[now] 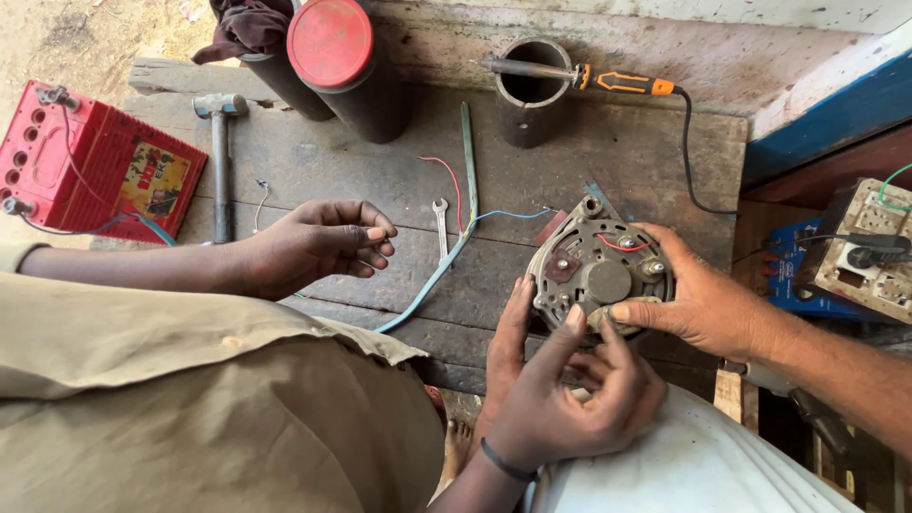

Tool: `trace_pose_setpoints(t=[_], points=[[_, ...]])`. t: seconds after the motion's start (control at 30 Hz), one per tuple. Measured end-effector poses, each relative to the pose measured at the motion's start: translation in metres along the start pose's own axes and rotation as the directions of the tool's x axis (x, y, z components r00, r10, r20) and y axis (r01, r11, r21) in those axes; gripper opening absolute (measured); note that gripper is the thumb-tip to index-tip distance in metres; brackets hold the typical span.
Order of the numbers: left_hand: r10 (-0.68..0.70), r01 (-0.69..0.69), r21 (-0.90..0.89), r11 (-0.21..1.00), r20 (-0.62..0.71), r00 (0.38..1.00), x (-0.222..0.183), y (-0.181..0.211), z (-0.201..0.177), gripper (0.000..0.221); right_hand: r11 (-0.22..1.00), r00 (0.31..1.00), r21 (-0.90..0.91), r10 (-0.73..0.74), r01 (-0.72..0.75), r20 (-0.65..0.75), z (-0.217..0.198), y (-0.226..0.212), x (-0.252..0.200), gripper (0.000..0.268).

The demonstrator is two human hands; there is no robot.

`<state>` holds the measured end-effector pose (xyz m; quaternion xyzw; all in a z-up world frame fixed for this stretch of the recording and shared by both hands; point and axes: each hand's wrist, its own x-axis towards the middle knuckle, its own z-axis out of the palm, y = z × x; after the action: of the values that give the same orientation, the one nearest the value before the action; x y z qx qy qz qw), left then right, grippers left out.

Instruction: The recorder is disassembling and repairing an automotive alternator on a workbench.

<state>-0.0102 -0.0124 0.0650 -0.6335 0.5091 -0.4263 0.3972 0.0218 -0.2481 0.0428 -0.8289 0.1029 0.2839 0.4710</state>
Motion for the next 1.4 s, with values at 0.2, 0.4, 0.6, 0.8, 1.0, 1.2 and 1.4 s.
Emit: trace_pose_setpoints(t=[0.2, 0.4, 0.6, 0.8, 1.0, 1.2, 1.4], points=[[0.268, -0.366, 0.723, 0.586, 0.253, 0.93, -0.001, 0.032, 0.011, 0.047, 0.999, 0.999, 0.003, -0.037, 0.037, -0.009, -0.001, 0.0, 0.0, 0.111], [0.071, -0.101, 0.367, 0.925, 0.092, 0.993, 0.001, 0.02, 0.005, 0.03, 1.0, 1.0, -0.007, -0.021, 0.021, -0.013, 0.0, -0.001, 0.002, 0.109], [-0.099, 0.095, -0.095, 0.991, -0.043, 0.994, 0.008, 0.018, -0.001, 0.036, 0.995, 1.0, 0.099, -0.02, 0.021, -0.012, 0.001, 0.0, 0.002, 0.109], [0.015, 0.118, -0.732, -0.671, 0.146, 0.989, -0.044, -0.074, 0.107, 0.026, 0.992, 1.0, 0.124, -0.013, 0.015, -0.013, 0.003, 0.002, 0.002, 0.113], [0.167, 0.171, -0.184, -0.968, 0.036, 0.985, -0.033, -0.087, 0.153, 0.032, 0.994, 0.998, 0.082, -0.063, 0.065, -0.026, 0.002, 0.006, 0.004, 0.113], [0.086, 0.125, -0.482, -0.867, 0.104, 0.991, -0.013, -0.082, 0.137, 0.03, 0.972, 0.999, 0.235, -0.024, 0.015, 0.035, 0.004, 0.029, 0.013, 0.114], [-0.219, 0.061, -0.94, -0.335, 0.14, 0.966, 0.013, -0.059, 0.113, 0.094, 0.967, 0.999, 0.25, 0.042, -0.039, -0.008, 0.005, -0.006, 0.006, 0.106]])
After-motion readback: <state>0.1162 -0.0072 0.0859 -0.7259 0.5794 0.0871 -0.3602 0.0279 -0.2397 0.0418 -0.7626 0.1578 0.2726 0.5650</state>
